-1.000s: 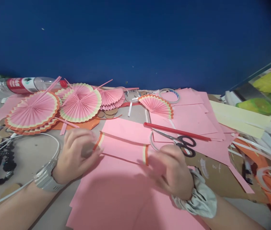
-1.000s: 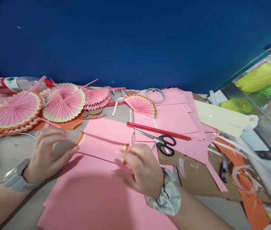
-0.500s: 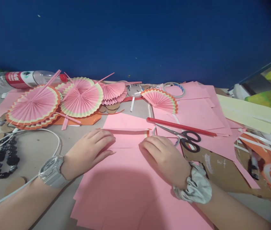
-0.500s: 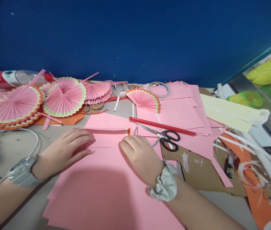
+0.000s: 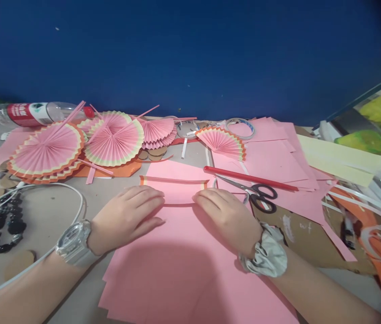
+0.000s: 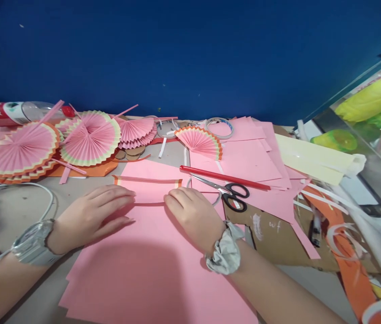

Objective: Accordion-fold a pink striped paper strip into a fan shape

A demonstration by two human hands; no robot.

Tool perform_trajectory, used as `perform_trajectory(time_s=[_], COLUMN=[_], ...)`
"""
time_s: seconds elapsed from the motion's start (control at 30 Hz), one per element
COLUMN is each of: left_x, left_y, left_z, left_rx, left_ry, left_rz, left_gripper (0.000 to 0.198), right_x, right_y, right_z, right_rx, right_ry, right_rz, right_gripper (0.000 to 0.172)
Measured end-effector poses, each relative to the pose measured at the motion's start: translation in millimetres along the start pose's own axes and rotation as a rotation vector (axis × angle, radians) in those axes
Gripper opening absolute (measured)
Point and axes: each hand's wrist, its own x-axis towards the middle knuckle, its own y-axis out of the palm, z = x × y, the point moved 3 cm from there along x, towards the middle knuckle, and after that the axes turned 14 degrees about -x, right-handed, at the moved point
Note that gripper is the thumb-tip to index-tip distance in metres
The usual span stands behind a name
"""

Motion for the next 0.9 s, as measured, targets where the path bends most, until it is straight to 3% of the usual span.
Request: perform_trajectory(time_s=[0.23,0.57,0.8,0.9], left_x=[-2.1,-4.8,-2.9,-3.0], left_y=[0.5,-7.1,-4.8,-6.3], left_z=[1.6,4.3,5.5,3.6], left_rx=[-0.017,-0.257,-0.276,-0.255], left_ry=[-0.002,-0.196,-0.170,-0.183], left_rz=[-0.041,-0.090,-0.037,-0.069], left_gripper=[0.018,0.013,0.012,0.012], right_x=[0.1,-0.4,0.7,0.3], right_y=[-3.9,-3.3,-4.8,-5.9], right_z=[3.1,-10.3,-5.8,-3.1], right_rx=[0.209,0.516,0.486,0.467], right_ry=[-0.025,0.292,0.239,0.217], right_rz=[-0.005,0.063,0.074,0.059], right_gripper=[0.020,0.014,0.011,0.012])
